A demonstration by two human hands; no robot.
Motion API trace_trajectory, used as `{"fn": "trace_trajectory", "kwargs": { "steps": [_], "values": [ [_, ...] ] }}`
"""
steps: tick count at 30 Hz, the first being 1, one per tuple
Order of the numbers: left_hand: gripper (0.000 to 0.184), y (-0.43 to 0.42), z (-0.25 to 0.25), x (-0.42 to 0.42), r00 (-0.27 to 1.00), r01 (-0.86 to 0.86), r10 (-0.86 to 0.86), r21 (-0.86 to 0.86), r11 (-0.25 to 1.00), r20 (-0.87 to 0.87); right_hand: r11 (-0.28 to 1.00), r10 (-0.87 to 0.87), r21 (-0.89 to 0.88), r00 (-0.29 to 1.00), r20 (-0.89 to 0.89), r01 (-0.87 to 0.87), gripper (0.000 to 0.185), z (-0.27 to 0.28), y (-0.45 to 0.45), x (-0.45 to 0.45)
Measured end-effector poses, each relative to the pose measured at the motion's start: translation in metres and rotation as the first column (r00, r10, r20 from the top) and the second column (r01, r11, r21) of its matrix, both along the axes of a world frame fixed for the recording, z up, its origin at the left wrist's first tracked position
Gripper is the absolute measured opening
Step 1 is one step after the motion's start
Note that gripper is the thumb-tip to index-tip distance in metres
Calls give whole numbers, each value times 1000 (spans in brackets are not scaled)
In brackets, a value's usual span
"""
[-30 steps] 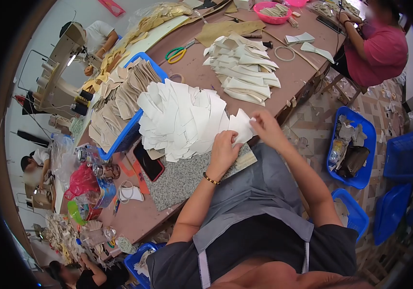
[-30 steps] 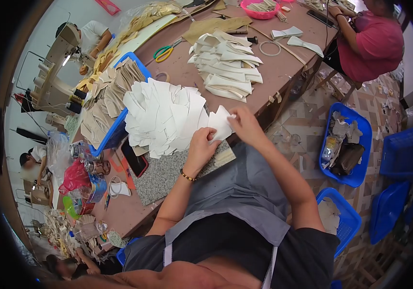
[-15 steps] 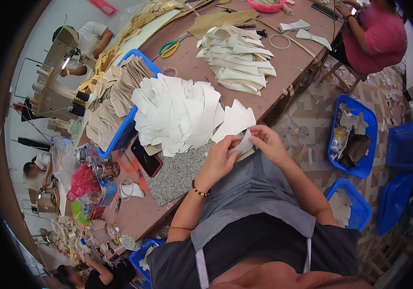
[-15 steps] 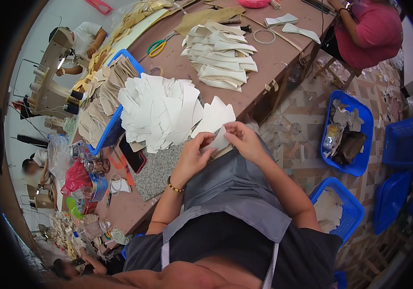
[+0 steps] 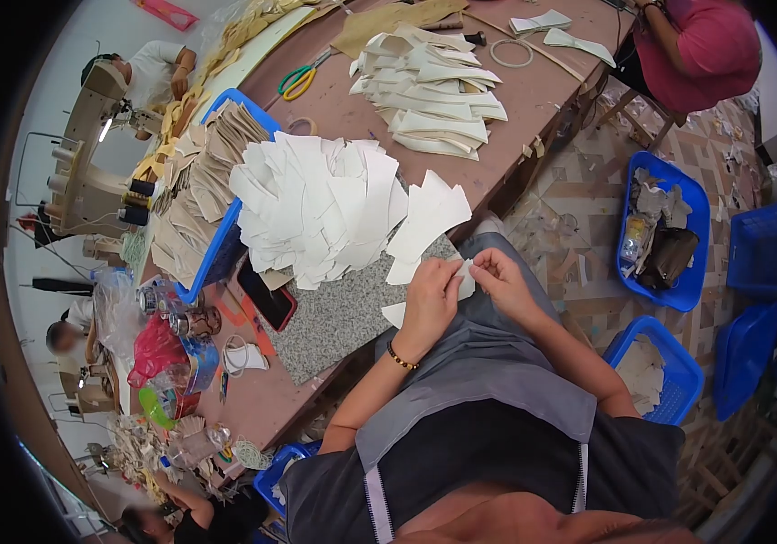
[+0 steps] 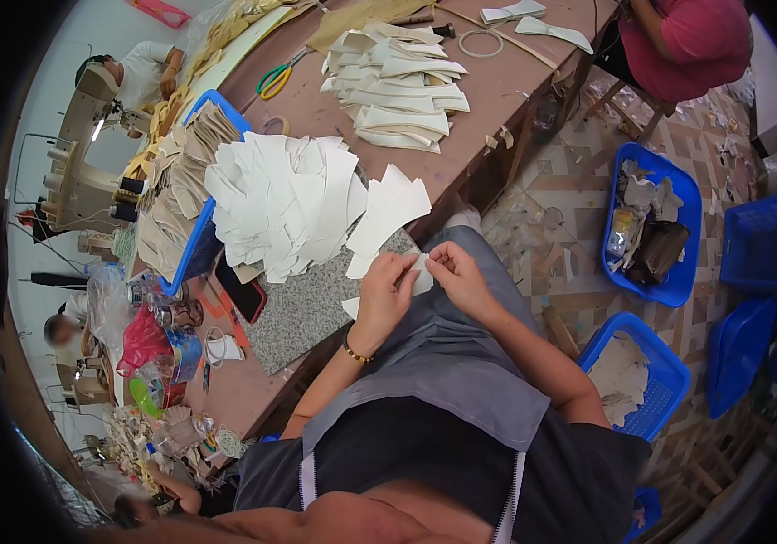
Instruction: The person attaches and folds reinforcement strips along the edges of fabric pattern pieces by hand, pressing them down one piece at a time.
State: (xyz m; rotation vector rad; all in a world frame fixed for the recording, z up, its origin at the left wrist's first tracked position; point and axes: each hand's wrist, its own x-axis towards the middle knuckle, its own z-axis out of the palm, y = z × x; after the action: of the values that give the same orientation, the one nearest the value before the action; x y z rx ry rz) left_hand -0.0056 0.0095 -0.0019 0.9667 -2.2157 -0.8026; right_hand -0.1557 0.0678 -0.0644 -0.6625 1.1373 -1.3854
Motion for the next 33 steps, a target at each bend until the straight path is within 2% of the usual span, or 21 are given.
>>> {"fn": "trace_trajectory", "kwargs": {
  "steps": [3,6,8,11,14,17,20,23,26,29,32,33],
  "values": [
    [20,1,1,-2,1000,-7,7,-14,1000,6,998,-28,-54,1000,5,28,9,-3,-6,1],
    [28,0,-3,2,995,100,-95,-119,988,42,999,9,-38,1000,7,-8,10,-4,-9,-3],
    [32,2,-2,2,984,138,-113,-192,972,139,999,47,-12,998,31,-46,13,-3,-10,-7],
    [36,4,2,-1,961,179,-115,-250,952,251,993,77,101,992,-97,-67,19,1,-17,-9],
    [38,5,4,-3,947,213,-128,-277,937,295,998,61,22,902,-427,-57,26,5,-21,0],
    [42,5,7,0,937,240,-143,-290,926,319,999,21,-24,923,-384,-33,29,-7,-24,2],
    [44,6,14,5,915,273,-152,-296,915,373,988,130,112,972,-194,-109,32,0,-23,-2],
    [45,7,17,5,894,297,-148,-313,902,423,954,147,262,989,7,-144,35,-2,-23,-10],
    [44,7,14,6,908,277,-152,-288,917,390,986,106,156,933,-344,-55,36,16,-26,-3],
    [44,7,7,13,930,258,-166,-261,930,329,989,150,85,842,-518,-124,36,14,-23,-2],
    [44,8,8,15,927,255,-167,-239,937,336,995,102,33,865,-491,-99,35,7,-22,0],
    [45,8,8,15,923,256,-167,-231,939,348,996,90,16,899,-428,-92,35,0,-24,0]
  ]
}}
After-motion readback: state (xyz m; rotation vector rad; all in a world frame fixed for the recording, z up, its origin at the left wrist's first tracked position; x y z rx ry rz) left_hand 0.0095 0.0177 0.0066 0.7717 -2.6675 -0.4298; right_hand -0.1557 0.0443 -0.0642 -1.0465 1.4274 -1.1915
